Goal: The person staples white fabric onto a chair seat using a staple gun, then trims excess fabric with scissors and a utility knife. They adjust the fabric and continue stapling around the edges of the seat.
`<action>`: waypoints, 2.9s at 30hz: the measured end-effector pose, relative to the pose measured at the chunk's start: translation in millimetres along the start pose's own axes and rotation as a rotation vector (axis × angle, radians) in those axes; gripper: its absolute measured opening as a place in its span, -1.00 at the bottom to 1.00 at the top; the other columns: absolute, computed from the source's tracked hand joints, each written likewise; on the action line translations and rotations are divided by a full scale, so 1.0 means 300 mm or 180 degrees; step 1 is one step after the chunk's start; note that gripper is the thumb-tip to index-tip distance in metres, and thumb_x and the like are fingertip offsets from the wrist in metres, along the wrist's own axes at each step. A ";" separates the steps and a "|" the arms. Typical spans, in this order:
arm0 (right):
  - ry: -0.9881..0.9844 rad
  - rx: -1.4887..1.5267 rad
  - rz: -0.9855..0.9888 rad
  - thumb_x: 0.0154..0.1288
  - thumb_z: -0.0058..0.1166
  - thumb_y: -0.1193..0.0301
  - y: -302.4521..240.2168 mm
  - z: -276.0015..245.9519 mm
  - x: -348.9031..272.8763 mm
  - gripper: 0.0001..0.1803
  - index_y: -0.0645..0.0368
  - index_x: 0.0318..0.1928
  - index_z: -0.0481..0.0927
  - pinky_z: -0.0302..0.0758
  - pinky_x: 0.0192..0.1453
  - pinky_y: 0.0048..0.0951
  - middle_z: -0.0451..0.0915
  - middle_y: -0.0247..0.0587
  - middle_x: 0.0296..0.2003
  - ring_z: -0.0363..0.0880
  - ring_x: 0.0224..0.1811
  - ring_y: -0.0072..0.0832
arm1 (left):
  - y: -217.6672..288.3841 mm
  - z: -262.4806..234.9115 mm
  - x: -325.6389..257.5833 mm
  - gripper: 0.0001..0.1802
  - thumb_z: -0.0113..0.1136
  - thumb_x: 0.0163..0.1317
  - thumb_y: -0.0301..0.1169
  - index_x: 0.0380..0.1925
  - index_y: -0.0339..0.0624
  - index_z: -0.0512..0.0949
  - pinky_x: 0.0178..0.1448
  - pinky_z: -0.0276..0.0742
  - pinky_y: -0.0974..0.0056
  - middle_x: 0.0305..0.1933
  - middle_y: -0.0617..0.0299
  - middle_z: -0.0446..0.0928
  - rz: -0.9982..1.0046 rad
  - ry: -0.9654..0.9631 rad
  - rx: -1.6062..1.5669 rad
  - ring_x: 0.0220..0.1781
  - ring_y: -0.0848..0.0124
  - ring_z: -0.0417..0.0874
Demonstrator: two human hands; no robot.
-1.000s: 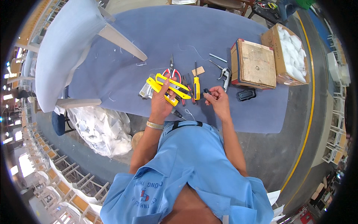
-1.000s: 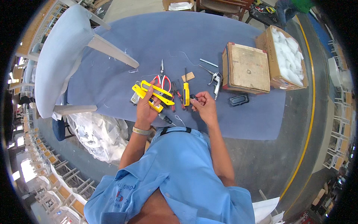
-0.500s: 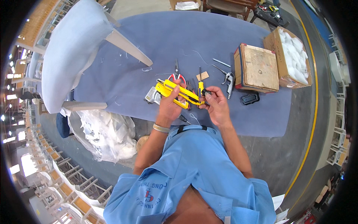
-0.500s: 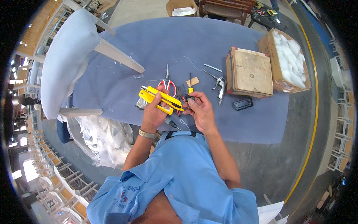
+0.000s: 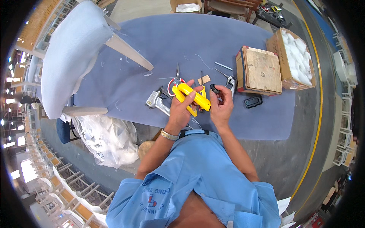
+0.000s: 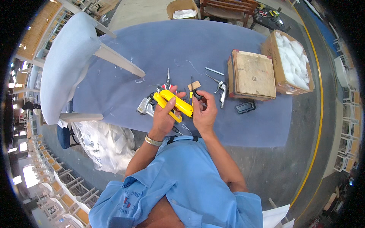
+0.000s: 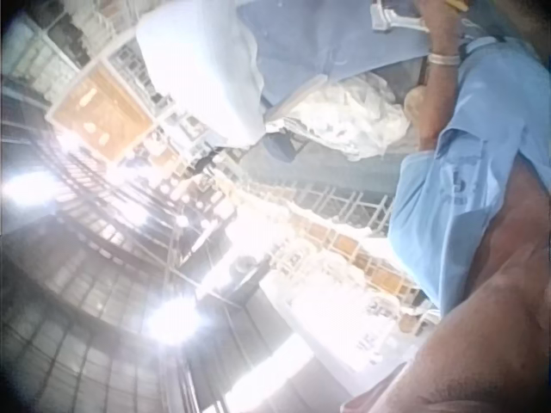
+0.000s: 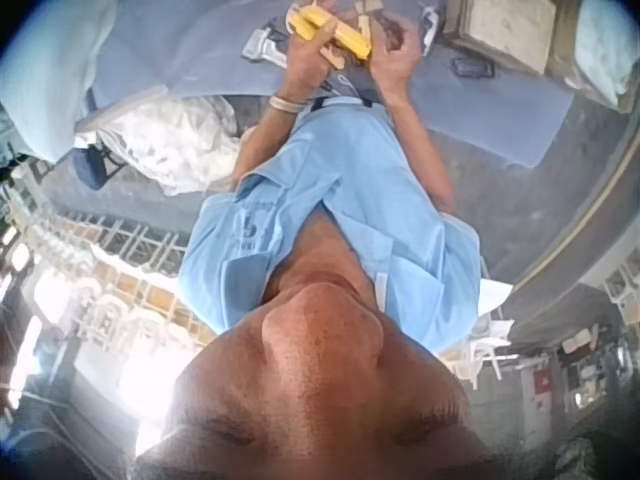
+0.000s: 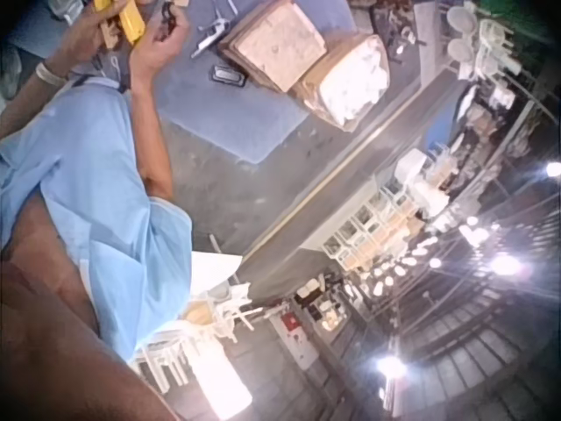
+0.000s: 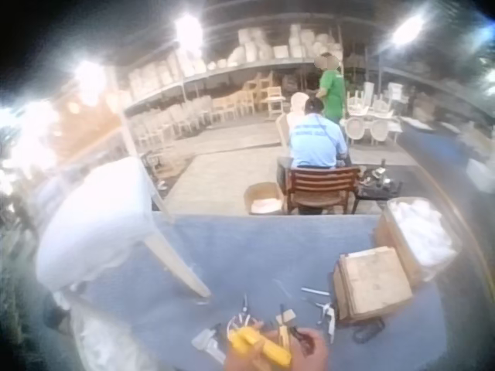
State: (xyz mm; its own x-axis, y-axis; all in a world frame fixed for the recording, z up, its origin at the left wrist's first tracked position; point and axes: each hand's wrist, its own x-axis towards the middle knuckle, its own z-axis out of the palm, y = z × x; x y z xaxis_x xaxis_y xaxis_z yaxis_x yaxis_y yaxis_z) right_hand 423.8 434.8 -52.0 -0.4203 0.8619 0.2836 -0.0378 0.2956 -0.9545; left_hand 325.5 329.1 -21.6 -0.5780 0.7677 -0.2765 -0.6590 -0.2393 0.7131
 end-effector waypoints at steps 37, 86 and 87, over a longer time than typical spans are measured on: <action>-0.1501 0.2009 0.1831 0.57 -0.02 0.32 -0.012 -0.080 0.010 -0.52 0.25 0.37 0.36 0.71 0.02 -0.38 0.59 -0.09 0.06 0.75 -0.10 -0.40 | -0.006 -0.094 0.011 -0.57 0.08 0.50 -0.38 0.31 -0.23 0.39 -0.15 0.45 0.37 0.12 0.03 0.58 0.0482 0.0036 -0.0324 -0.26 0.50 0.49; -0.4261 -0.0535 -0.1490 0.18 0.35 0.36 -0.195 -0.034 -0.830 -0.42 0.18 0.21 0.49 0.58 0.12 -0.19 0.64 -0.01 -0.02 0.66 0.00 -0.08 | -0.356 -0.370 -1.109 -0.64 0.18 0.45 -0.34 0.16 -0.23 0.53 -0.24 0.43 0.47 -0.10 0.26 0.67 0.1012 0.2185 -0.0112 -0.35 0.62 0.48; -0.4376 -0.0608 -0.1183 0.17 0.33 0.36 -0.196 -0.078 -0.855 -0.41 0.17 0.22 0.49 0.56 0.14 -0.16 0.63 0.02 0.01 0.64 0.04 -0.04 | -0.399 -0.377 -1.135 -0.66 0.18 0.45 -0.35 0.15 -0.23 0.54 -0.27 0.42 0.47 -0.11 0.27 0.67 0.0915 0.2230 0.0088 -0.36 0.62 0.49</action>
State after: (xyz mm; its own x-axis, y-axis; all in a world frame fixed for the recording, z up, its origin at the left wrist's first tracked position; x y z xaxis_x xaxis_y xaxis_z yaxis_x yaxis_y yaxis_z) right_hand 555.1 206.0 -66.6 -0.9437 -0.3178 0.0919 -0.2640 0.5559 -0.7882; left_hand 546.8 29.1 -85.5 -0.9019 0.1179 -0.4155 -0.4293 -0.3509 0.8322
